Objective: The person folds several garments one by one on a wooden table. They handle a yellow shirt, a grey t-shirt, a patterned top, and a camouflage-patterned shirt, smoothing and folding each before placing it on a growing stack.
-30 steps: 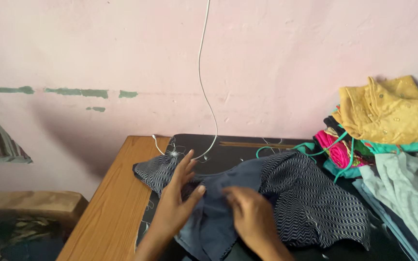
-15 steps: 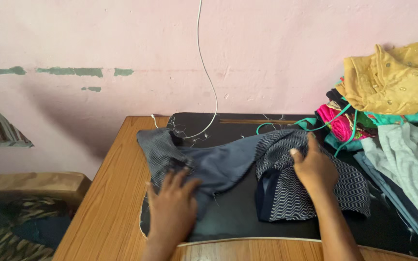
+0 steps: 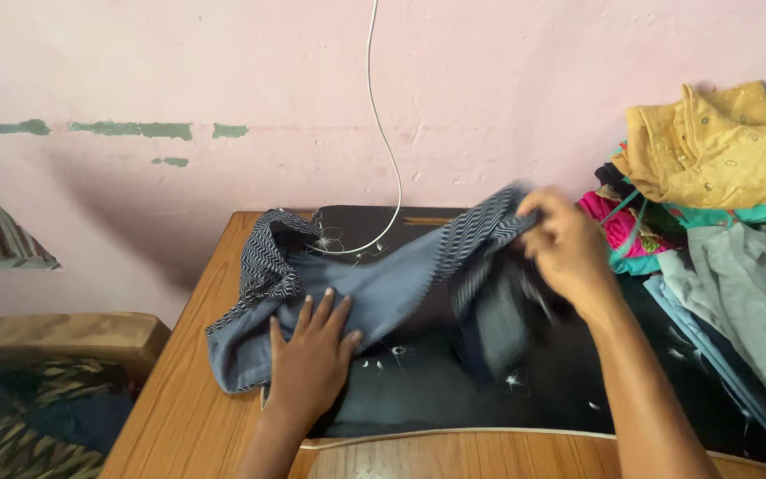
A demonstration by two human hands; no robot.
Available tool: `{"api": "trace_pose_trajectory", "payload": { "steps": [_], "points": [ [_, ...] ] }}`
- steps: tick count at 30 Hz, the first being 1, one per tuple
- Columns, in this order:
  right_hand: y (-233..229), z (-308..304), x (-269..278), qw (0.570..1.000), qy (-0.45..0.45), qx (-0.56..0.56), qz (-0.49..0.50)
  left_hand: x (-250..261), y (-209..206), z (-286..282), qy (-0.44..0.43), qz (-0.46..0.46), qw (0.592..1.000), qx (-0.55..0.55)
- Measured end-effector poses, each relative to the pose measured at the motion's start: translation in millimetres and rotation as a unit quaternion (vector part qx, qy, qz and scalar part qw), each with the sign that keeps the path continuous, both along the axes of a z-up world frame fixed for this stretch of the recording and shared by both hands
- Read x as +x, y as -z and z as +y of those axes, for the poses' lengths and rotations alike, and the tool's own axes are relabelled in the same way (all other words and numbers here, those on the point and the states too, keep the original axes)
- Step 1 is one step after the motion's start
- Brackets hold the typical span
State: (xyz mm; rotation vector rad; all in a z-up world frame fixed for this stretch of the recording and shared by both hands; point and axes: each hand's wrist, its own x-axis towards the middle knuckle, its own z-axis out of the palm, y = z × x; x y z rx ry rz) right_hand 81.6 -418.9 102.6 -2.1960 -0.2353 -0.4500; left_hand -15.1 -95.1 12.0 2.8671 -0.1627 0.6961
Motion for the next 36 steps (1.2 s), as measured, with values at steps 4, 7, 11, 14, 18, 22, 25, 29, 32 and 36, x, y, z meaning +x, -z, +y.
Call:
{"api": "trace_pose_trajectory", "payload": {
  "steps": [4, 7, 11, 14, 18, 22, 25, 29, 32, 36],
  "points": [
    [15.2, -31.2, 0.7, 0.980, -0.012, 0.036, -0.194, 3.4, 18.4, 21.6, -0.021, 0.027, 0.999, 0.015],
    [58.3, -55.1, -1.2, 0.993, -0.018, 0.049, -0.101, -0.7, 17.5, 42.6, -0.048, 0.048, 0.998, 0.008],
    [127.6, -74.3, -2.5, 0.996, -0.003, 0.018, -0.093, 4.6, -2.2, 63.3, -0.127, 0.224, 0.965, 0.049],
    [151.8, -78.9, 10.0, 0.994, 0.034, 0.100, -0.039, -0.4, -9.5, 62.7, -0.167, 0.270, 0.946, 0.067],
    [147.8, -66.2, 12.3, 0.992, 0.084, 0.090, 0.014, -5.2, -12.7, 20.9, -0.114, 0.109, 0.987, 0.030],
    [128.4, -54.9, -2.0, 0.993, 0.107, 0.049, 0.029, -4.7, -15.3, -38.7, 0.033, 0.103, 0.991, -0.083],
    [116.1, -53.3, -13.8, 0.993, 0.064, 0.092, 0.024, 2.6, -14.0, -70.5, 0.140, 0.072, 0.975, -0.159],
    [96.3, -31.5, -25.7, 0.992, 0.049, 0.112, -0.034, 9.0, -9.0, -87.9, 0.183, 0.046, 0.973, -0.132],
    [83.6, 6.3, -42.6, 0.994, 0.070, 0.072, -0.052, 9.6, -2.5, -91.6, 0.178, 0.058, 0.978, -0.091],
    [56.6, 58.7, -51.3, 0.981, 0.031, -0.078, -0.175, 4.4, -5.8, -88.0, 0.193, 0.077, 0.973, -0.104]
  ]
}}
